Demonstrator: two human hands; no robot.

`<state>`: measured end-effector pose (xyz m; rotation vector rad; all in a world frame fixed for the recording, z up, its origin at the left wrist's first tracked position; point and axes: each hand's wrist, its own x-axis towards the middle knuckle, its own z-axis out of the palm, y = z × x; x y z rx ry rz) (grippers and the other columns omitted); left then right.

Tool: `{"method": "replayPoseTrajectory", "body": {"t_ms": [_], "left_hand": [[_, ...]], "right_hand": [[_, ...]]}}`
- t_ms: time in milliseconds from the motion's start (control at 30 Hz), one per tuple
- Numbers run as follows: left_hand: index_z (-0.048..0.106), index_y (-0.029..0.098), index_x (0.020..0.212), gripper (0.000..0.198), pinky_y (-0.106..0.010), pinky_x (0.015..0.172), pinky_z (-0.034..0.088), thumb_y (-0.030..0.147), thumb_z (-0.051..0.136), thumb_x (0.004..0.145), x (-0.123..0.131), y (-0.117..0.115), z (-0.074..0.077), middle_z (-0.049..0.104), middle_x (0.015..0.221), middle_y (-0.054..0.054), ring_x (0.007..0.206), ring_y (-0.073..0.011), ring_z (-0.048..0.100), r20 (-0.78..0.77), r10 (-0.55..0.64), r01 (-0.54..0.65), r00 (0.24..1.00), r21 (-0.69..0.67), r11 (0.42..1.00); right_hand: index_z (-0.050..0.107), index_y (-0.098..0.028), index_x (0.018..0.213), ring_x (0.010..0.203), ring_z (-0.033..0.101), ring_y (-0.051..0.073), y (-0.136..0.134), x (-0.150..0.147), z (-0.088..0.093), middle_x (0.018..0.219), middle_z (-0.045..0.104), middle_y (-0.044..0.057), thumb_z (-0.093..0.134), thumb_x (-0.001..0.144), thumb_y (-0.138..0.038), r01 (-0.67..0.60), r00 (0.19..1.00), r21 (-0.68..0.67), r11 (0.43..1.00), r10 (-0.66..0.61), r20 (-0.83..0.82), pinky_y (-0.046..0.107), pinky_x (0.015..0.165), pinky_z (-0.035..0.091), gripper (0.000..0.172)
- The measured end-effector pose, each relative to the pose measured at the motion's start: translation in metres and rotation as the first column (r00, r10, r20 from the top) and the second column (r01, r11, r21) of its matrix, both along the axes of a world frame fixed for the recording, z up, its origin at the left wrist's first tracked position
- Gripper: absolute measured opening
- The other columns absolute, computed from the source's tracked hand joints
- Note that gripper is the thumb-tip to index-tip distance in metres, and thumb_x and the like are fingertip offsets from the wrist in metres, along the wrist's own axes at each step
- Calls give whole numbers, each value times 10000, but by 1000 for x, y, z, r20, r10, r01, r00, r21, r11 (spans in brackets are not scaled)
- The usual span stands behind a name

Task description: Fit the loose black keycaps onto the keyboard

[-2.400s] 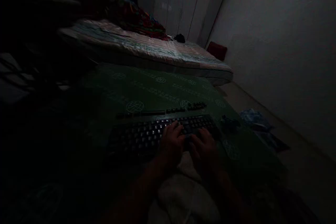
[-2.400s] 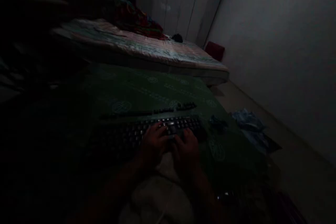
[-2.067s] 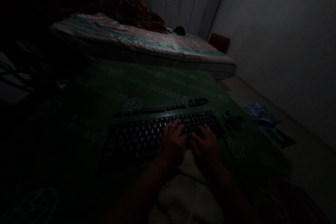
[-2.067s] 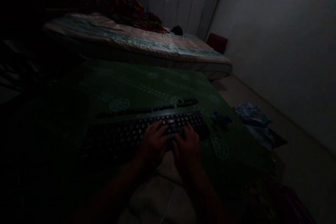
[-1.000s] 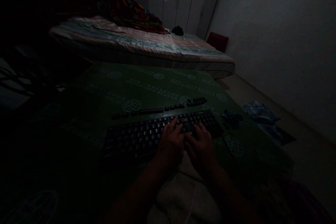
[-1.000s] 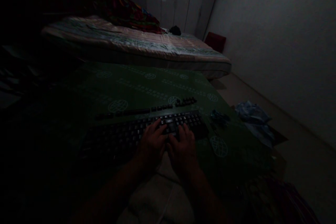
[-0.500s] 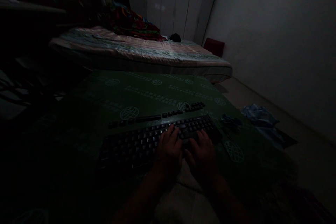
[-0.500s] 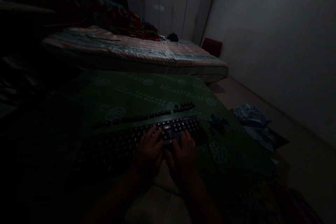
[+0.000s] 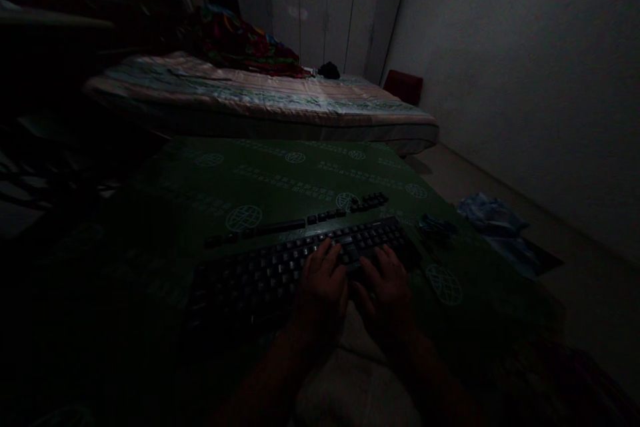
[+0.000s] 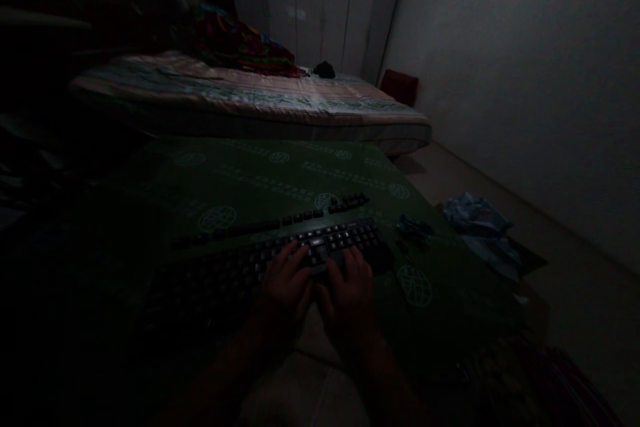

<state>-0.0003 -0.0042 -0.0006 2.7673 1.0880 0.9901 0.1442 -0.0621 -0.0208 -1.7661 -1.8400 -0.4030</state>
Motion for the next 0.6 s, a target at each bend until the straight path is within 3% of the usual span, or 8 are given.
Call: {"method": "replayPoseTrajectory", "body": {"t_ms": [167, 267, 433, 600], "left_hand": [[657, 132, 822, 118, -551, 957, 426, 113, 553, 770, 1, 2, -2, 624, 1152, -145, 1225, -356, 433, -13, -12, 13, 1000, 4, 1000], [648, 135, 820, 133, -518, 977, 424, 111, 519, 797, 0, 1, -1, 609, 1177, -143, 1238, -332, 427, 4, -6, 6, 1000, 25, 1000], [653, 129, 839, 139, -512, 970, 435, 120, 519, 803, -1, 0, 2, 611, 1172, -144, 1227, -341, 436, -9, -2, 3, 1000, 41, 999], [652, 126, 800, 150, -494, 967, 445, 119, 501, 803, -1, 3, 1, 610, 1170, -154, 1231, -329, 433, 19, -3, 2, 1000, 61, 998]], "right_hand": [[595, -150, 1066, 1277, 323, 343, 0, -2, 0, 1301, 445, 193, 491, 871, -323, 38, 999, -21, 999, -38, 14, 545, 964, 348, 281], [563, -117, 1128, 1272, 332, 341, 0, -3, 1, 1285, 457, 208, 487, 875, -334, 55, 998, -6, 998, -55, 9, 535, 969, 348, 342], [600, -129, 1048, 1270, 331, 351, 1, -2, 0, 1296, 447, 200, 521, 856, -338, 58, 998, -43, 997, -59, -4, 529, 984, 337, 295], [546, -129, 1165, 1271, 337, 335, 1, -2, -1, 1296, 447, 189, 521, 855, -339, 68, 998, -11, 998, -68, -13, 518, 982, 345, 375]]}}
